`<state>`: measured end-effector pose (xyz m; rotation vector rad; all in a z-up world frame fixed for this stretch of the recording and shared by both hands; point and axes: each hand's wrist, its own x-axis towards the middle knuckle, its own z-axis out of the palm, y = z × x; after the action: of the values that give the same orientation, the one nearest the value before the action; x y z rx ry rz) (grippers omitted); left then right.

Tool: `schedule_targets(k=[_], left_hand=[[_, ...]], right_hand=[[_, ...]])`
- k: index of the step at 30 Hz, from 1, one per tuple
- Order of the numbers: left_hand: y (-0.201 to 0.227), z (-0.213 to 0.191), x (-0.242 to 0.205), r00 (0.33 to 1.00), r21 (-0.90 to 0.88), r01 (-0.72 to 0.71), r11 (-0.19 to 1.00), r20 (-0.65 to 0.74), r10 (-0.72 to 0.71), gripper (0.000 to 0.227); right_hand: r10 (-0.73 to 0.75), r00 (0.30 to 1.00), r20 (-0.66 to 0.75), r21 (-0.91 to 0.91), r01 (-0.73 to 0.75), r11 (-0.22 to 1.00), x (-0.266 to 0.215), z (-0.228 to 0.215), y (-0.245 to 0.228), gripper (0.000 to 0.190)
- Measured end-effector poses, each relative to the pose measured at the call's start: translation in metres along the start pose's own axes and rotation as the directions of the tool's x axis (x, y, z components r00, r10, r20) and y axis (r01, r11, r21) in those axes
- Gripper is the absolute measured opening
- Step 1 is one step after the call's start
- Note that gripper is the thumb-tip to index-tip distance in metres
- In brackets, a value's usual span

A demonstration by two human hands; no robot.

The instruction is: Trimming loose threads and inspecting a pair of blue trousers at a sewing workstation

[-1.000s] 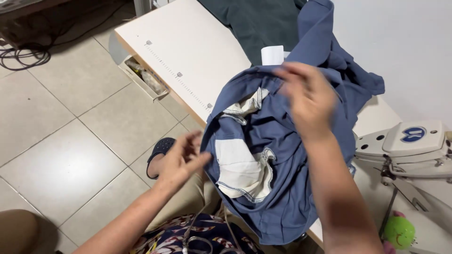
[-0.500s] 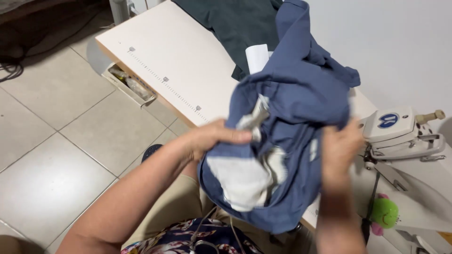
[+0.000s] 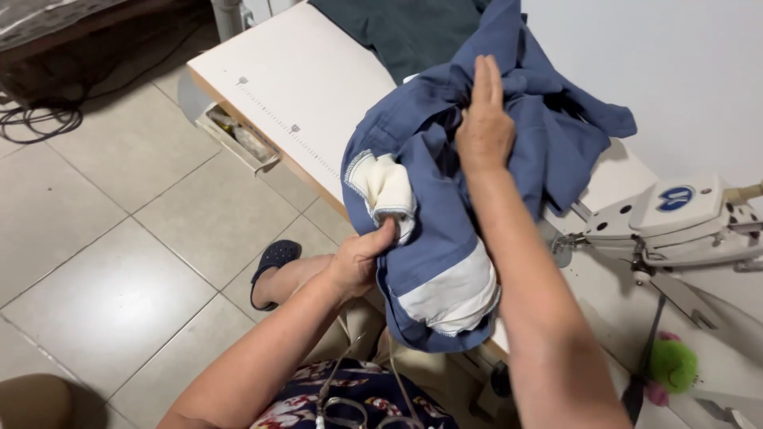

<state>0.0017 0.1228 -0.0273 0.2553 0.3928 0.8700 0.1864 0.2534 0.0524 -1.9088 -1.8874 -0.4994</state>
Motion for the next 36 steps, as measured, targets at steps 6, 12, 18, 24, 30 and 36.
schedule_targets(k=[6,12,18,24,30,36], left_hand=[[-0.002,0.003,-0.001,0.909,-0.152,0.000,0.988,0.413,0.064,0.053],[0.008,0.047,-0.017,0.942,-0.065,-0.222,0.973,0.243,0.231,0.049],[0.010,0.031,-0.037,0.984,0.170,-0.167,0.971,-0.030,0.174,0.035],[-0.046,-0.034,-0.069,0.972,-0.031,0.022,0.999,-0.232,-0.029,0.014],[-0.018,0.046,-0.106,0.970,-0.053,-0.214,0.975,-0.131,0.206,0.039],[-0.040,0.019,-0.087,0.981,-0.082,-0.134,0.988,-0.152,0.121,0.024]], right_hand=[[0.274,0.944,0.184,0.652,-0.326,0.684,-0.038,-0.143,-0.031,0.041],[0.469,0.785,0.406,0.569,-0.618,0.543,-0.155,-0.160,-0.017,0.036],[0.603,0.793,0.089,0.699,-0.481,0.529,-0.194,-0.129,-0.005,0.022],[0.487,0.853,-0.189,0.605,-0.290,0.742,-0.209,-0.107,-0.016,0.018],[0.302,0.893,-0.333,0.540,-0.082,0.838,-0.229,-0.146,-0.062,0.034],[0.160,0.987,0.002,0.707,-0.115,0.698,-0.263,-0.147,-0.109,0.034]])
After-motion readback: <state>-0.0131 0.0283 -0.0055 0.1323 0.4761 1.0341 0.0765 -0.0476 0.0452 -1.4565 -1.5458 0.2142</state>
